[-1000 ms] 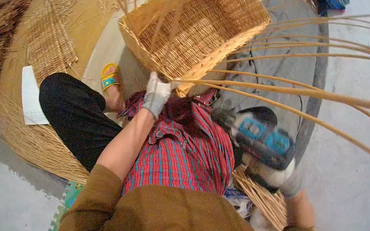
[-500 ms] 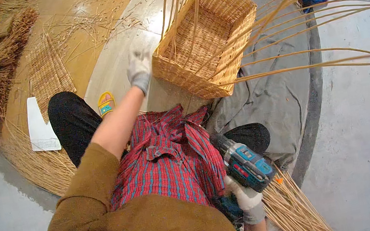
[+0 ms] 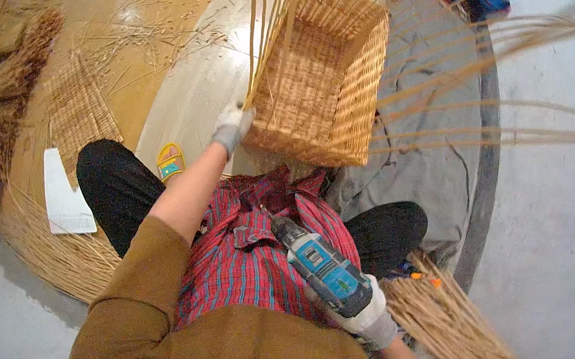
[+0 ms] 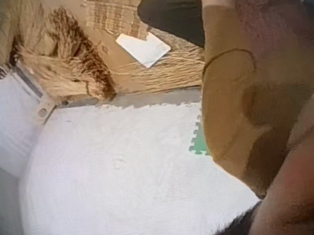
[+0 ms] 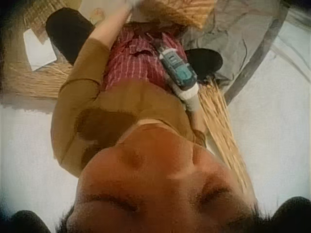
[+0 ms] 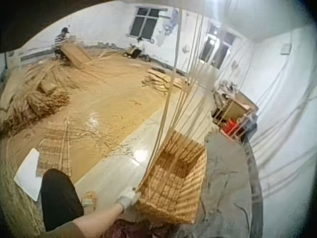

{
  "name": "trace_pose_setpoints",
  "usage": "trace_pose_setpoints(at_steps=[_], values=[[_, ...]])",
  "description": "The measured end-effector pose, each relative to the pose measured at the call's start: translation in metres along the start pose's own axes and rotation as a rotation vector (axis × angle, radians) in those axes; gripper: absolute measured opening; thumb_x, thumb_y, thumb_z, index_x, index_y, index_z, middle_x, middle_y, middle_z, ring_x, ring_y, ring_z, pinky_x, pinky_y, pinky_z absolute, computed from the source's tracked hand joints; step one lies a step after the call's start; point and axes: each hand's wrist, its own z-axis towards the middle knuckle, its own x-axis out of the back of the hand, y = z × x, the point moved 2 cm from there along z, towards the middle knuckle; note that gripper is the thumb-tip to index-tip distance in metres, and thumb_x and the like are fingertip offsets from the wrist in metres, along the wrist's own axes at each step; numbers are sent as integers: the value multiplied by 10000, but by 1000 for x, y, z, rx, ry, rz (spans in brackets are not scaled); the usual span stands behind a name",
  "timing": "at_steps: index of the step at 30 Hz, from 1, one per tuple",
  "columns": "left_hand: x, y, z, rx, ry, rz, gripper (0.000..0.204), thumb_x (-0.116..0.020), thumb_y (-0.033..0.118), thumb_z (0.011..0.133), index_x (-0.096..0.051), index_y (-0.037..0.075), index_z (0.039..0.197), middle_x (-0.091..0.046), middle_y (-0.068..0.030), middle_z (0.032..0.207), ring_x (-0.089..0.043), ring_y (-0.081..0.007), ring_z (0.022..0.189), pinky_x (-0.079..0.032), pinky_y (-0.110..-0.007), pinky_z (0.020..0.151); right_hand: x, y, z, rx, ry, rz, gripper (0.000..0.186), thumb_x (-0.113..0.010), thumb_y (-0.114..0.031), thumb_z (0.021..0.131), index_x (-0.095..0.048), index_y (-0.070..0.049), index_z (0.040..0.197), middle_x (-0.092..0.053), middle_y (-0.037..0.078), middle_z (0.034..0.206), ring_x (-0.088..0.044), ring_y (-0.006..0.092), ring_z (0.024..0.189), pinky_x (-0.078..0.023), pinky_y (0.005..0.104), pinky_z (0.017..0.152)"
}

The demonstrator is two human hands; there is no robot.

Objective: Weaving a large wicker basket on the floor, including measuring, cutting, and securing materials.

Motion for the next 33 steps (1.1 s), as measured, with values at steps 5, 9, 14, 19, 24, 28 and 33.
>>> trace_pose_setpoints(at_steps=[5, 9, 14, 19, 24, 28, 33], values=[[-24, -24, -92, 256, 178, -332, 540, -560, 409, 865, -546, 35, 1254, -610, -212, 1171, -563, -353, 1130, -445, -404, 978, -11, 15, -2, 168, 41, -205, 259, -741, -161, 741, -707, -151, 998, -713, 65, 943, -683, 253, 796, -530, 369, 671], [-58, -21, -161, 296, 277, -274, 664, -591, 450, 857, -461, -12, 1315, -506, -253, 1303, -514, -383, 1181, -439, -440, 985, -6, 17, -13, 147, 60, -176, 257, -748, -163, 751, -699, -112, 998, -700, 101, 965, -670, 290, 839, -525, 393, 720], [-46, -20, -188, -167, -157, 66, 801, -630, 537, 802, -413, 7, 1363, -613, -275, 1055, -596, -373, 1062, -455, -428, 953, 0, 27, -19, -65, -1, -92, 351, -723, -139, 782, -658, -88, 1123, -674, 133, 1043, -646, 327, 921, -498, 409, 831], [-12, -33, -145, -13, -322, -253, 1140, -800, 663, 534, -452, -131, 1275, -563, -290, 1236, -563, -335, 1162, -463, -392, 951, -17, 36, 0, -339, 2, 109, 405, -724, -168, 791, -631, -63, 1171, -664, 151, 1073, -631, 328, 977, -495, 387, 853], [-10, -30, -148, 83, -411, -426, 1078, -870, 521, 529, -435, -96, 1298, -546, -271, 1270, -571, -312, 1153, -476, -373, 952, -30, 25, 34, -263, -44, 138, 312, -687, -89, 835, -628, -60, 1140, -607, 1, 798, -543, 100, 597, -481, 275, 536], [-5, -24, -151, 25, -270, -392, 916, -880, 458, 549, -511, -38, 1224, -610, -237, 1183, -591, -354, 1112, -480, -396, 936, -33, 18, 53, -94, -148, -105, 400, -678, -226, 834, -611, -135, 1218, -656, 136, 1134, -638, 308, 1017, -504, 369, 858], [0, -20, -155, 66, -277, -269, 935, -879, 467, 548, -496, -36, 1237, -589, -246, 1213, -571, -364, 1143, -463, -407, 960, -33, 13, 51, -329, -152, 24, 402, -672, -174, 833, -613, -133, 1228, -647, 133, 1159, -633, 297, 1044, -493, 350, 878]])
